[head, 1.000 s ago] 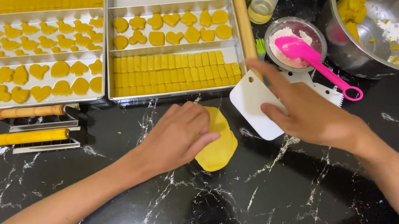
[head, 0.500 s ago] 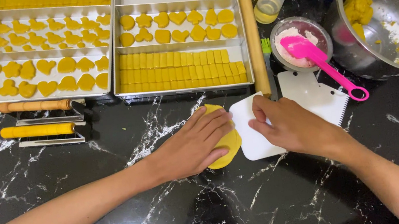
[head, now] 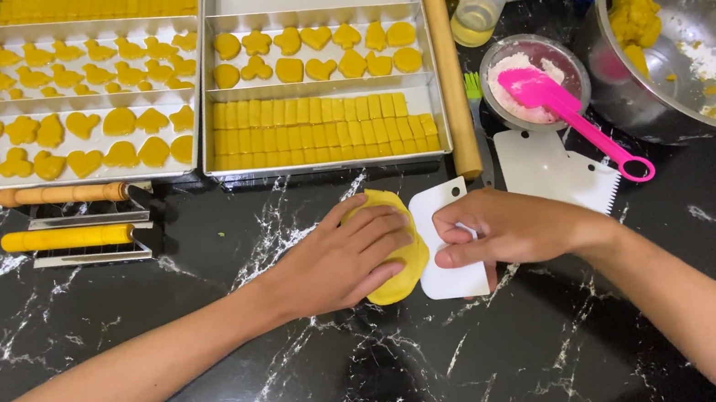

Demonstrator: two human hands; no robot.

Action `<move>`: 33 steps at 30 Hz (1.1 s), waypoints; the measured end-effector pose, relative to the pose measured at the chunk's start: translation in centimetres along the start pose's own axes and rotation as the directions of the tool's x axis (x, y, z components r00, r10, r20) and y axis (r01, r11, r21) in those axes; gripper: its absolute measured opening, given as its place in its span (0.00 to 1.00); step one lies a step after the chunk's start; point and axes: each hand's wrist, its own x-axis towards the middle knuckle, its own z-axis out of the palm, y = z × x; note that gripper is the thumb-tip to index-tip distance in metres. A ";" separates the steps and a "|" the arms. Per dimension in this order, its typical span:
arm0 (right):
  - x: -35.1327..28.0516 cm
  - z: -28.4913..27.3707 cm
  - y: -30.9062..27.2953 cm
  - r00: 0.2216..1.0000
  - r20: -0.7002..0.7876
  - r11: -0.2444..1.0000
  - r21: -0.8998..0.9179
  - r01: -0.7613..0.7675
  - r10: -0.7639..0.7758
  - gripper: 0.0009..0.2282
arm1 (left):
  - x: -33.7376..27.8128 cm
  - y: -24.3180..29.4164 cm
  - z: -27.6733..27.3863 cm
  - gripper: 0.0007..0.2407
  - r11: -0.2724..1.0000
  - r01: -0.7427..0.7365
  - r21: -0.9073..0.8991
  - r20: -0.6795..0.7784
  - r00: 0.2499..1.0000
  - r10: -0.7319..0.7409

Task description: Rolling out yellow dough with a rolling pin and shaping it into small rectangular and heart-shaped pieces, then placing them onto metal trays.

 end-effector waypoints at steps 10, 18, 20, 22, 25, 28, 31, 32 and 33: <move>0.4 -0.1 0.8 0.998 0.062 1.000 0.005 0.007 -0.007 0.15 | 0.4 0.1 -0.4 0.21 0.998 0.004 -0.067 0.003 1.000 -0.003; 0.1 0.0 0.5 0.998 0.033 0.999 0.015 0.047 -0.047 0.14 | 0.1 -0.2 0.0 0.19 0.999 -0.013 -0.033 0.049 0.999 0.015; 0.1 0.0 0.7 0.998 0.033 0.998 0.021 0.053 -0.054 0.15 | 0.1 -0.3 -0.1 0.20 0.999 -0.020 -0.039 0.032 0.999 0.021; 0.0 -0.1 0.6 0.998 0.032 0.998 0.027 0.057 -0.058 0.15 | 0.1 -0.3 -0.2 0.22 0.999 -0.028 -0.047 0.013 1.000 0.029; -0.2 0.0 0.2 0.997 0.003 0.997 -0.026 0.076 -0.076 0.16 | 0.1 -0.4 -0.7 0.20 0.998 -0.026 -0.065 -0.019 1.000 0.025; -0.3 0.1 0.1 0.998 -0.050 0.997 -0.071 0.042 -0.045 0.17 | 0.1 -0.6 -0.9 0.20 0.997 -0.029 -0.068 -0.043 0.999 0.027; -0.5 0.1 -0.2 0.997 -0.060 0.997 -0.065 0.053 -0.056 0.16 | 0.1 -0.8 -0.8 0.20 0.999 -0.041 -0.031 -0.049 0.998 0.040; -0.6 0.1 -0.4 0.997 -0.068 0.996 -0.079 0.032 -0.037 0.16 | 0.1 -0.8 -0.8 0.20 0.999 -0.052 -0.005 -0.072 0.996 0.052; -0.7 0.2 -0.5 0.997 -0.078 0.996 -0.091 0.010 -0.017 0.16 | 0.1 -0.8 -0.8 0.21 0.998 -0.063 0.020 -0.095 0.993 0.065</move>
